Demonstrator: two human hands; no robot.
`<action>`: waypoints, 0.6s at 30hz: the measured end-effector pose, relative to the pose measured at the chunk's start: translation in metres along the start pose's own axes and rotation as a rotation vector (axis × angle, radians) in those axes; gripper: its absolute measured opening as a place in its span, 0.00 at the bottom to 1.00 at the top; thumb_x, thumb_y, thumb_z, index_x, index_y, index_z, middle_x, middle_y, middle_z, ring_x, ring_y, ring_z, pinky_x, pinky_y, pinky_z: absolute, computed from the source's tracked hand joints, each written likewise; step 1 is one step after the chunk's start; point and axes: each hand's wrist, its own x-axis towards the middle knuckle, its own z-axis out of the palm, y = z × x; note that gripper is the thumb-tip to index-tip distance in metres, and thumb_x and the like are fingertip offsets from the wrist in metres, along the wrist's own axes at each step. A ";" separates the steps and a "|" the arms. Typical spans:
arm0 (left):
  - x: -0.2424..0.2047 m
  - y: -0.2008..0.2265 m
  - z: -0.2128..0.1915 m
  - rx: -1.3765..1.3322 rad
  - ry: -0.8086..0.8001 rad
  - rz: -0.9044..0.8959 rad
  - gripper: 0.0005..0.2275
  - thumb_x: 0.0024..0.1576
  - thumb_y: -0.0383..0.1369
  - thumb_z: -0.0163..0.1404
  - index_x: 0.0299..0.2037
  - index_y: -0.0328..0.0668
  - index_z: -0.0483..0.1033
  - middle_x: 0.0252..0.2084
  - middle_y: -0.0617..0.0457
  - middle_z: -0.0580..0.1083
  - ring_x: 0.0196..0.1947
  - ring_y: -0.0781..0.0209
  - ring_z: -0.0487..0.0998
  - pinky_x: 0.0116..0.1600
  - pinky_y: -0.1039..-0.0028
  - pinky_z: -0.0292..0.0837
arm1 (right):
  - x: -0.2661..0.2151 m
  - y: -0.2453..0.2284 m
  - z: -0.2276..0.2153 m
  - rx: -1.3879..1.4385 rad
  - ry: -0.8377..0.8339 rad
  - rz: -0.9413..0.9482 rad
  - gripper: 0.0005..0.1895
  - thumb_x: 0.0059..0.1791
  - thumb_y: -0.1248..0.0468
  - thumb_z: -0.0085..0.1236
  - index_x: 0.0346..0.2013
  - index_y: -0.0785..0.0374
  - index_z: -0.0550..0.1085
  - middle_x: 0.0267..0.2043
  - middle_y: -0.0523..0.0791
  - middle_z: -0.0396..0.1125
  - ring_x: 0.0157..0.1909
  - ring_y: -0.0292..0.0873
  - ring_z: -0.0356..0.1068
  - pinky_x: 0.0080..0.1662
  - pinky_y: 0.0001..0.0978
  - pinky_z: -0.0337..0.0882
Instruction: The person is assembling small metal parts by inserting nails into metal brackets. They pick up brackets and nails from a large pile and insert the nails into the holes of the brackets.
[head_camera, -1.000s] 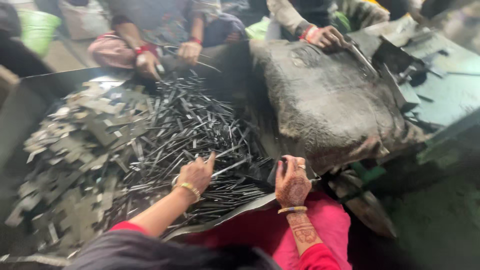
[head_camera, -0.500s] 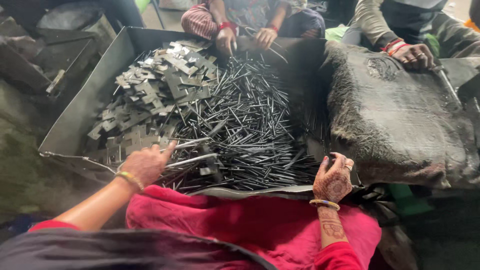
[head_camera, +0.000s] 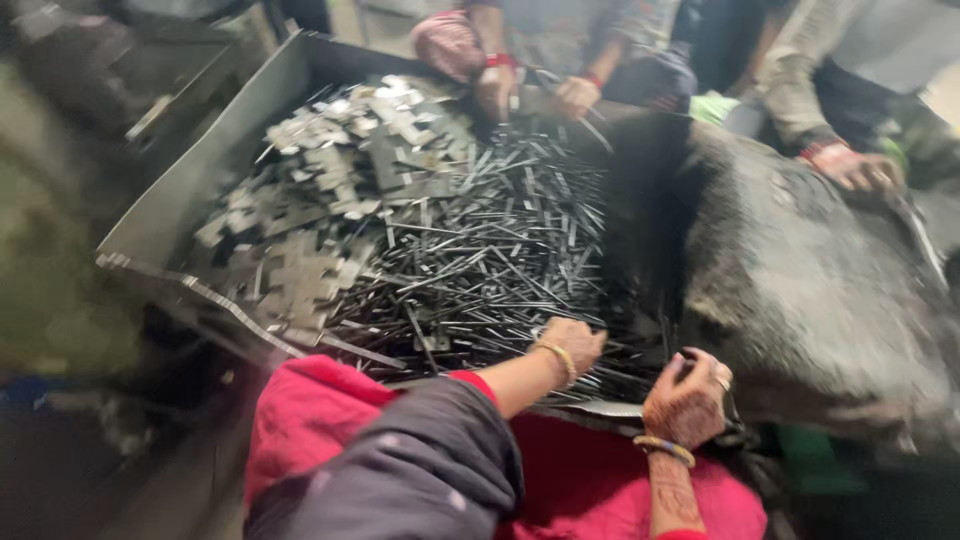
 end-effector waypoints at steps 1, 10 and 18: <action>-0.012 -0.018 0.003 -0.013 -0.059 -0.014 0.10 0.61 0.32 0.46 0.50 0.43 0.75 0.42 0.47 0.80 0.44 0.48 0.82 0.44 0.56 0.77 | -0.001 0.003 0.001 -0.035 0.008 -0.006 0.07 0.55 0.60 0.59 0.47 0.55 0.75 0.47 0.47 0.69 0.49 0.51 0.71 0.43 0.45 0.72; -0.186 -0.163 -0.064 0.276 0.067 -0.118 0.21 0.63 0.32 0.42 0.68 0.54 0.65 0.36 0.46 0.76 0.33 0.51 0.81 0.34 0.63 0.76 | -0.016 0.055 0.039 -0.086 -0.044 -0.022 0.06 0.54 0.65 0.63 0.40 0.57 0.72 0.46 0.46 0.69 0.47 0.48 0.73 0.45 0.42 0.72; -0.319 -0.162 -0.055 -0.039 0.552 -0.764 0.24 0.58 0.29 0.45 0.67 0.57 0.67 0.37 0.44 0.76 0.33 0.46 0.80 0.35 0.59 0.75 | -0.015 0.116 0.119 0.238 0.053 -0.072 0.06 0.50 0.72 0.54 0.42 0.65 0.70 0.46 0.48 0.63 0.47 0.44 0.68 0.52 0.34 0.72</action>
